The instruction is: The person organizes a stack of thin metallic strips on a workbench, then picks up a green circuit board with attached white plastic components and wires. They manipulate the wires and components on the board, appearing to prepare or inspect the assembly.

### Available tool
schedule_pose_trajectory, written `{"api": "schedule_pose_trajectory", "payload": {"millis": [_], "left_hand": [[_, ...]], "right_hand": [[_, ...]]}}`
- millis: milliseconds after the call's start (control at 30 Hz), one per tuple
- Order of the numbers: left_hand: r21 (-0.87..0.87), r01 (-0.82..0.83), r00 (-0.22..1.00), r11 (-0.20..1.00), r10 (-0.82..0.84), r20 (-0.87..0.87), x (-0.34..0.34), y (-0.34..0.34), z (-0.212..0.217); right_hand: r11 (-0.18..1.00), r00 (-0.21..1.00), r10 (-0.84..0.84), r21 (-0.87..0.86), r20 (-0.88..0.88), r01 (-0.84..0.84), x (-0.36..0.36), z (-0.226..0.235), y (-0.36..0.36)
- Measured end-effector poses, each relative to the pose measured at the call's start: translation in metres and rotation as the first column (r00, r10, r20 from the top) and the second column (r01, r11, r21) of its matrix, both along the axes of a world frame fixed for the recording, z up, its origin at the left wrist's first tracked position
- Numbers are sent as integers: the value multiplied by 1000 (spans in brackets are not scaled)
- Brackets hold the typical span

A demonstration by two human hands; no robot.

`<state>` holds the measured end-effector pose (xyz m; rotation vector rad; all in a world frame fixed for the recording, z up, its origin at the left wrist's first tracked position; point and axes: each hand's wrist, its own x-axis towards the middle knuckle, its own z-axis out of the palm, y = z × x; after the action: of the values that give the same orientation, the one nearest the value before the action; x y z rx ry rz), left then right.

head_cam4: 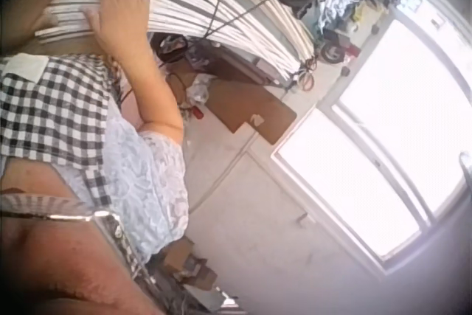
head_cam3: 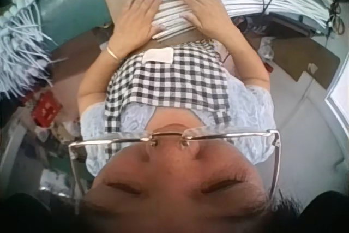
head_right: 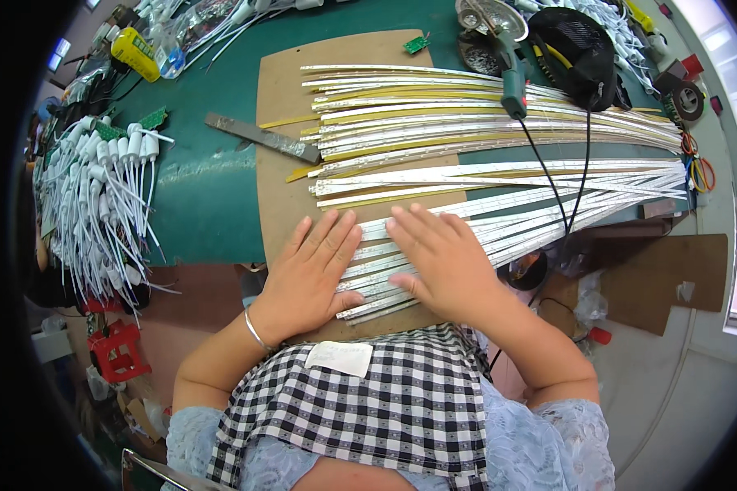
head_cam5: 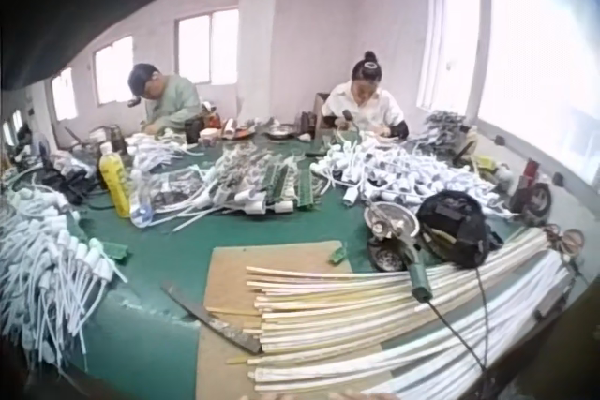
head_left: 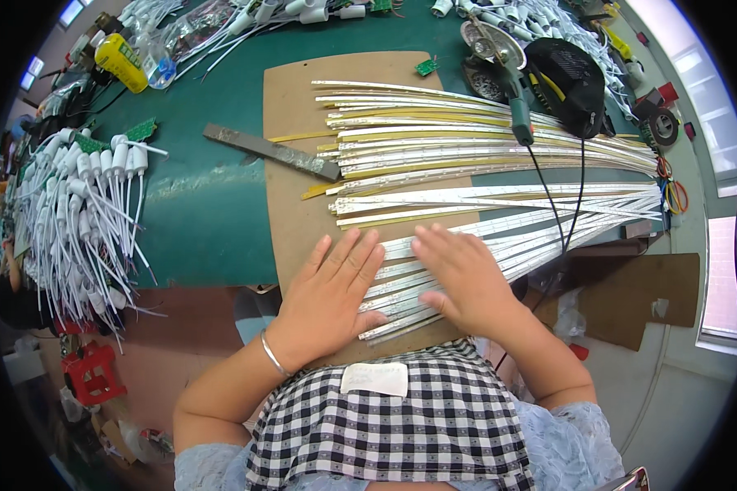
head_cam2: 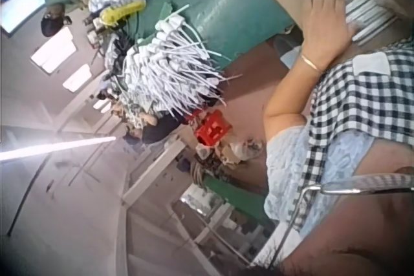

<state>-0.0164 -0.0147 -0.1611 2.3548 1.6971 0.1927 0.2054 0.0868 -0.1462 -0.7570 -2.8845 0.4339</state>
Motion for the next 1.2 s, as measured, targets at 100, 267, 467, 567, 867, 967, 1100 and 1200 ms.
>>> {"api": "schedule_pose_trajectory", "payload": {"millis": [100,267,467,567,867,967,1100,1200], "left_hand": [[-3,5,1000,1000,-5,-31,0,-1,0],[15,11,997,1000,-10,-74,0,0,-1],[51,1,996,999,3,-84,0,-4,-3],[21,0,998,1000,1,-57,1,-2,-2],[-59,32,987,998,-22,160,-12,2,6],[-68,21,935,997,4,355,-26,-4,8],[75,-25,978,997,9,207,-13,5,10],[68,-8,998,998,4,55,-3,10,0]], "right_hand": [[975,969,-148,135,-200,177,-5,-1,32],[950,971,-98,270,-219,157,-7,-25,72],[930,978,-7,357,-211,84,1,-7,67],[946,982,-15,314,-188,75,7,-17,58],[973,998,-46,227,44,35,20,-5,34],[985,993,-61,166,104,43,25,-2,30],[990,987,-75,127,139,57,28,-5,21],[994,977,-67,102,202,47,32,1,16]]}}
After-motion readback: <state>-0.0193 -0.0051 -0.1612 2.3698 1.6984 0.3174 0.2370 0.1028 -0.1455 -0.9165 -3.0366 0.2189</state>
